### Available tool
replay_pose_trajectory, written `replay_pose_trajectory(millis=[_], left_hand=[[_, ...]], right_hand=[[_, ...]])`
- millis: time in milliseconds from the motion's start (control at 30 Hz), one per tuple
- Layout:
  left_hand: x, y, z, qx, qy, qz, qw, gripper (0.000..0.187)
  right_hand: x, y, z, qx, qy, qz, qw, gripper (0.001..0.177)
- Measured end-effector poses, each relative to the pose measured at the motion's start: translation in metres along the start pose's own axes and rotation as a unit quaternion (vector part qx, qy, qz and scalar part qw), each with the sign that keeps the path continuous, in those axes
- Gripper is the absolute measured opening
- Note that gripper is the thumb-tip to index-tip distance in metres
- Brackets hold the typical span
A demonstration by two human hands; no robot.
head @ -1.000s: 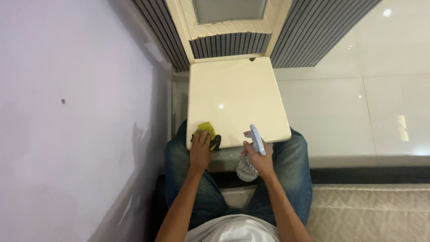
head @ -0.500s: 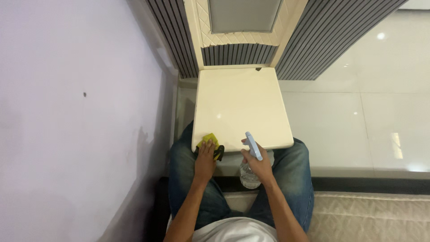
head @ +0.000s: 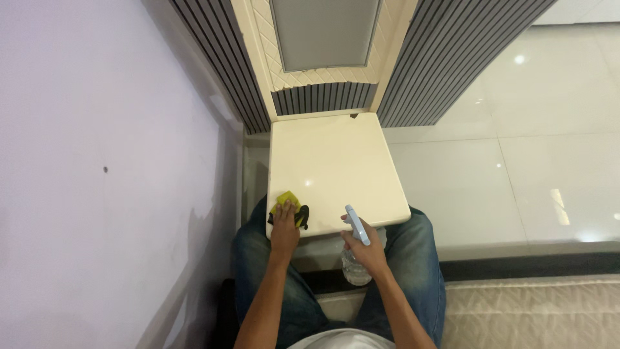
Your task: The person sits on the floor and wipes the seat of a white chair using a yellow cloth and a spray bottle. They repeatedly spray and wipe the surface throughout the clip.
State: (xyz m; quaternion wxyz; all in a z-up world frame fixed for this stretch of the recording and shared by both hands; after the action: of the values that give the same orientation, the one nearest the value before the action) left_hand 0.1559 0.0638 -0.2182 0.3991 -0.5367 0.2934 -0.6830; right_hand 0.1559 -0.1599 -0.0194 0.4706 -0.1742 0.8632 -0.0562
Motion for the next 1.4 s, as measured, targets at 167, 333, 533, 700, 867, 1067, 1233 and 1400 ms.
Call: replay_pose_trajectory(millis=[167,333,533,700,867,1067,1233,1400], left_hand=[[0.005,-0.002,-0.016,-0.033,-0.034,-0.006,0.999,0.074],[0.014,-0.01,-0.041,-0.05,-0.087,-0.003,0.995,0.075],[0.023,-0.02,-0.068,-0.043,-0.12,-0.041,0.991,0.07],[0.02,-0.02,-0.061,-0.015,-0.086,-0.018,0.996,0.067],[0.01,-0.023,-0.048,0.008,-0.065,-0.05,0.997,0.066],[0.01,-0.021,-0.038,-0.007,-0.089,-0.055,0.994,0.067],[0.029,-0.02,-0.043,-0.023,-0.087,-0.056,0.994,0.072],[0.049,-0.006,-0.057,-0.064,-0.088,-0.045,0.993,0.073]], right_hand=[[0.0,-0.004,-0.007,0.002,-0.035,0.021,0.999,0.037],[0.002,-0.001,-0.014,0.016,-0.001,0.006,1.0,0.037],[-0.002,0.002,-0.023,-0.001,-0.027,0.025,0.999,0.037],[-0.003,0.001,-0.028,0.006,-0.02,0.028,0.999,0.036],[-0.003,-0.002,-0.028,0.013,-0.015,0.028,0.999,0.035],[0.002,-0.005,-0.023,0.007,-0.026,0.049,0.998,0.036],[-0.005,-0.003,-0.016,0.0,-0.042,0.059,0.997,0.035],[-0.001,-0.006,-0.018,0.024,-0.007,0.033,0.999,0.037]])
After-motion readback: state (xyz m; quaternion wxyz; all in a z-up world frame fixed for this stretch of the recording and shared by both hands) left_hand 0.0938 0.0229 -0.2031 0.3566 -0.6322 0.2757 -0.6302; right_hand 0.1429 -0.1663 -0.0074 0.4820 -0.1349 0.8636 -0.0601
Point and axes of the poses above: each hand's wrist, its own z-axis towards the middle knuckle, its own y-axis out of the palm, x = y × z, the point moved 4 cm from there along z, towards the middle knuckle, and after that the axes turned 12 degrees about y, right-handed, at the moved point
